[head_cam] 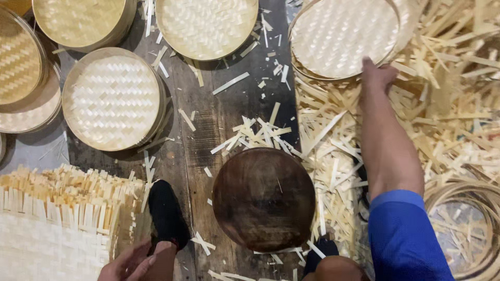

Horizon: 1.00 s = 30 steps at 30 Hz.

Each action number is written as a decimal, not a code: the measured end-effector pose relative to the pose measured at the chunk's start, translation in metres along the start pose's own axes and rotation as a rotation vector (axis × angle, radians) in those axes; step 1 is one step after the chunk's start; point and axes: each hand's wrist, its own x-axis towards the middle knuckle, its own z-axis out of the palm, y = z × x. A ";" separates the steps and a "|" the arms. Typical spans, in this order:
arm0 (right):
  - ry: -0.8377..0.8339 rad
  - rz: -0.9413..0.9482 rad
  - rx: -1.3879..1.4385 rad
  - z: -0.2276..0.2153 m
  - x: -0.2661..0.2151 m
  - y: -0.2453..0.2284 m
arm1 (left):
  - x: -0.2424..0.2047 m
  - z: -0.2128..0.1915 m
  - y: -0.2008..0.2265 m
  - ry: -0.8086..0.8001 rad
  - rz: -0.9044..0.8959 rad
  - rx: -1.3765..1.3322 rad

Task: The person weaves bamboo strips around a circular frame and uses scissors to trim the excess strips around the edges to complete a bamboo tray.

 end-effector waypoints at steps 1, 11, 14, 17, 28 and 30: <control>-0.006 0.003 -0.007 0.003 0.005 -0.005 | 0.003 0.000 -0.003 0.001 -0.009 0.000; -0.017 -0.726 0.424 -0.133 0.043 0.027 | -0.008 -0.017 0.099 -0.093 0.009 0.213; -0.055 -0.520 0.488 -0.241 -0.023 0.074 | -0.023 -0.013 0.132 -0.101 0.096 0.261; 0.136 -0.391 0.283 -0.307 -0.060 0.144 | -0.049 -0.004 0.149 -0.154 0.166 0.183; 0.285 -0.572 -0.436 -0.425 -0.102 0.308 | -0.059 -0.028 0.086 -0.154 0.089 0.671; 0.304 -0.478 -0.381 -0.460 -0.090 0.324 | -0.040 -0.036 0.074 -0.114 0.141 0.712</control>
